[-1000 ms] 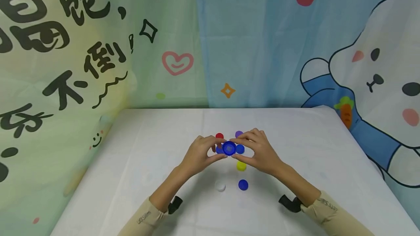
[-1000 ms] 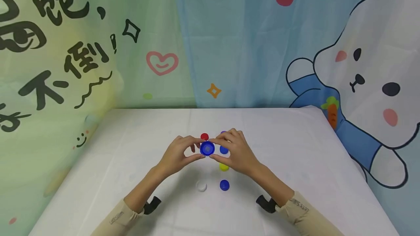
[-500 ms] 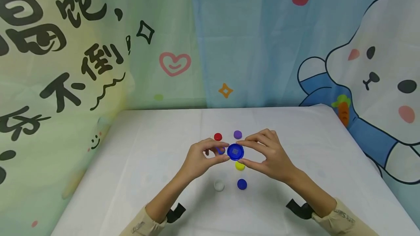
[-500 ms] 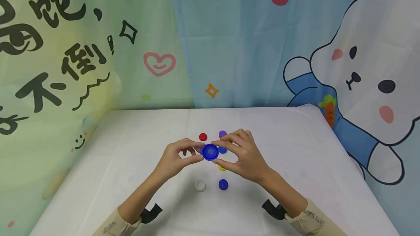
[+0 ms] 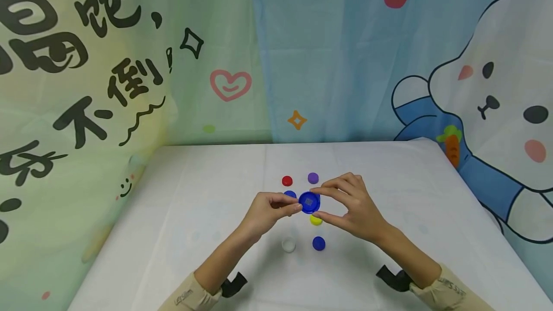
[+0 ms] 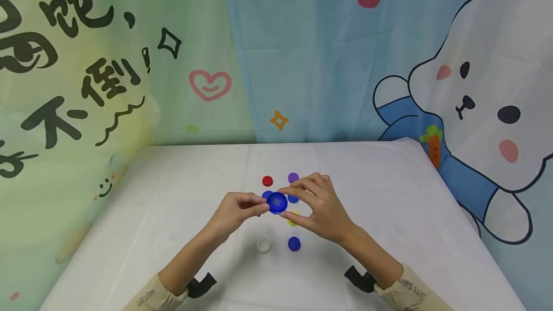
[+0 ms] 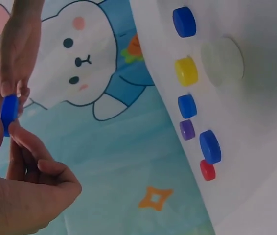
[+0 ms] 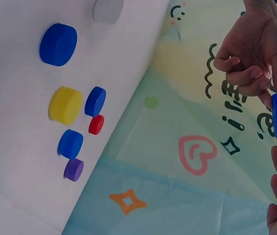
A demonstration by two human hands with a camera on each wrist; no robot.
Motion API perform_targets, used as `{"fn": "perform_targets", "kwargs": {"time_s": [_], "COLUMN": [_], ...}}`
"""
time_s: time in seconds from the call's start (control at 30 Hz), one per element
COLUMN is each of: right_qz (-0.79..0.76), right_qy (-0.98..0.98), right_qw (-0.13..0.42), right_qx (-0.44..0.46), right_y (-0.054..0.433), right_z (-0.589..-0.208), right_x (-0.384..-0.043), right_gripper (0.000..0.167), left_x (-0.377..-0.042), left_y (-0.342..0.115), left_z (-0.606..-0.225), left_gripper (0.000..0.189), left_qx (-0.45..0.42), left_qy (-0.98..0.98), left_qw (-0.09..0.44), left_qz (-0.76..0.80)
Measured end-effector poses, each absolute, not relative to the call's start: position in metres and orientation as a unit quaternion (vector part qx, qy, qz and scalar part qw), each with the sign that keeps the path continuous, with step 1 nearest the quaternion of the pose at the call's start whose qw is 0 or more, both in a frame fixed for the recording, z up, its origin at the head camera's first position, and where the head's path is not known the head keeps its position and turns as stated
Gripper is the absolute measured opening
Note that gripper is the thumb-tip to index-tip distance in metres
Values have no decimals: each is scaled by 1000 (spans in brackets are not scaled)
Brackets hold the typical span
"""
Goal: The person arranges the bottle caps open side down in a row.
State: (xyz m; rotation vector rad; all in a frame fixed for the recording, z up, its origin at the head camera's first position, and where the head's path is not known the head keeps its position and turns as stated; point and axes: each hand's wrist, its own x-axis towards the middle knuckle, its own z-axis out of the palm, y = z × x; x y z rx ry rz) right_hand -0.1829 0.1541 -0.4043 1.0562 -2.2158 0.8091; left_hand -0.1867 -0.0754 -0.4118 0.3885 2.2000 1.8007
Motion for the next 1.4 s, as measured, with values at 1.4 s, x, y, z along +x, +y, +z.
{"fn": "perform_targets", "kwargs": {"time_s": [1.4], "right_qz": [498], "right_qy": [-829], "right_qw": [46], "right_qx": [251], "right_y": [144], "right_z": [-418], "right_x": [-184], "right_gripper": [38], "left_x": [-195], "left_y": [-86], "left_z": [-427], "left_gripper": [40], "left_qx": [415], "left_qy": [776], "left_qw": [-260], "left_qz": [398]}}
